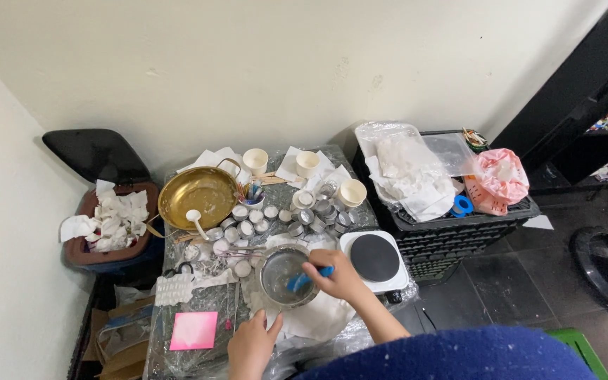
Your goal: The person stands at a workbench and continuously stirs a white, semi-liquid wax mixture in a metal bowl using a blue silicone spatula, occasionally scraping the bowl's sides while the mixture thickens.
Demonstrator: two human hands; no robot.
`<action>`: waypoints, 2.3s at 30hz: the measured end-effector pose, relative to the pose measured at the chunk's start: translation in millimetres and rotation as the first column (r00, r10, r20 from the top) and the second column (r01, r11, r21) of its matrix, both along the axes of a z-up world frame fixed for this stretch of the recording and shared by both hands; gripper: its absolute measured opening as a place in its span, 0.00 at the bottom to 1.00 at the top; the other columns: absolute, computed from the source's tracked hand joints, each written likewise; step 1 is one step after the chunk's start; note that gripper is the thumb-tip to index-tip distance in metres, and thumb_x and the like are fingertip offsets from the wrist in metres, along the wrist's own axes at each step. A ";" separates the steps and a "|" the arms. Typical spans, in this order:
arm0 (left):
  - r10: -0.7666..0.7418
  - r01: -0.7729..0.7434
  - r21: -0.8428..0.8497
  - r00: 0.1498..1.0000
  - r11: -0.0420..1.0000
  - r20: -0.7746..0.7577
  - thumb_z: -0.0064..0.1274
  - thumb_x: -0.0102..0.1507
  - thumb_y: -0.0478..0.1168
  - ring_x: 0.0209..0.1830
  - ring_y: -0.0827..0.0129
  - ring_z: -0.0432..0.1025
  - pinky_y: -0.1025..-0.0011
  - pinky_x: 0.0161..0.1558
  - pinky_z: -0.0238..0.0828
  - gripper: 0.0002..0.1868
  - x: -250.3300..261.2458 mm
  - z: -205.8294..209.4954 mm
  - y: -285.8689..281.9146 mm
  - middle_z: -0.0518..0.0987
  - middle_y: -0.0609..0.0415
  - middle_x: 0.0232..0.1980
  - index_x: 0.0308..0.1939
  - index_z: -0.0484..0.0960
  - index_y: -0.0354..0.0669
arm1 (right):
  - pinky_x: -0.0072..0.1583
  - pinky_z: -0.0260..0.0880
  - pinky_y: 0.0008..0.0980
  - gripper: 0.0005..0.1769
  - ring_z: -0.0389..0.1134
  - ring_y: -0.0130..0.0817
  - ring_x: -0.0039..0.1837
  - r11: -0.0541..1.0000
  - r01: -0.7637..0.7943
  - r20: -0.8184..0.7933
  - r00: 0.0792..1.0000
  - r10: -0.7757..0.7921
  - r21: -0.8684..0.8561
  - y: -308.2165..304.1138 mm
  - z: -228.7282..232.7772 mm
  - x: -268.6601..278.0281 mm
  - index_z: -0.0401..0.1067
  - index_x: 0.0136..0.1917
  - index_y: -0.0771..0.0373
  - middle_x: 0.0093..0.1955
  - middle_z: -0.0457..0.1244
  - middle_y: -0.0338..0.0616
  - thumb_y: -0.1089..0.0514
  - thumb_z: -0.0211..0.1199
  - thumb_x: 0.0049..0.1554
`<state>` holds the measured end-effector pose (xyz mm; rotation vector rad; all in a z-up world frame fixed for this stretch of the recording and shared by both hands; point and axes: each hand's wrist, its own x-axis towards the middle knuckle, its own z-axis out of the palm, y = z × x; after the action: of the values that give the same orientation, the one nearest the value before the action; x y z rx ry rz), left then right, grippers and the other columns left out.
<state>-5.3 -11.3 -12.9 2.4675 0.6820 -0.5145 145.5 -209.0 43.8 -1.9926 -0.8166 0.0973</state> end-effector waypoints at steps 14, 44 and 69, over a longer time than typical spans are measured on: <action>-0.023 0.023 0.017 1.000 1.000 -0.008 0.47 0.62 0.67 0.43 0.46 0.79 0.51 0.45 0.75 0.28 0.1 11.5 -1.4 0.84 0.45 0.38 0.39 0.79 0.46 | 0.39 0.62 0.40 0.14 0.64 0.48 0.35 0.997 -0.059 0.037 0.998 0.057 0.047 8.3 17.3 -5.0 0.70 0.35 0.67 0.32 0.61 0.49 0.57 0.66 0.58; -0.042 0.041 0.027 0.999 0.999 0.033 0.49 0.63 0.66 0.38 0.44 0.79 0.49 0.39 0.74 0.27 -3.5 5.7 -1.7 0.83 0.42 0.34 0.38 0.80 0.45 | 0.40 0.64 0.39 0.12 0.66 0.47 0.36 0.997 -0.063 0.040 0.997 0.060 0.055 12.5 8.5 -6.8 0.70 0.38 0.65 0.34 0.63 0.48 0.57 0.67 0.57; -0.024 0.025 -0.007 0.993 1.000 0.111 0.51 0.62 0.64 0.33 0.46 0.79 0.51 0.35 0.74 0.27 1.4 2.7 1.7 0.82 0.43 0.30 0.35 0.80 0.43 | 0.39 0.61 0.33 0.11 0.63 0.39 0.34 0.997 0.039 0.019 0.999 -0.040 0.068 9.7 -9.3 7.0 0.70 0.36 0.66 0.32 0.62 0.45 0.61 0.66 0.57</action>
<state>-3.9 -9.6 -10.2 2.4784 0.6038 -0.3852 152.4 -199.3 34.5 -1.9479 -0.7834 0.0263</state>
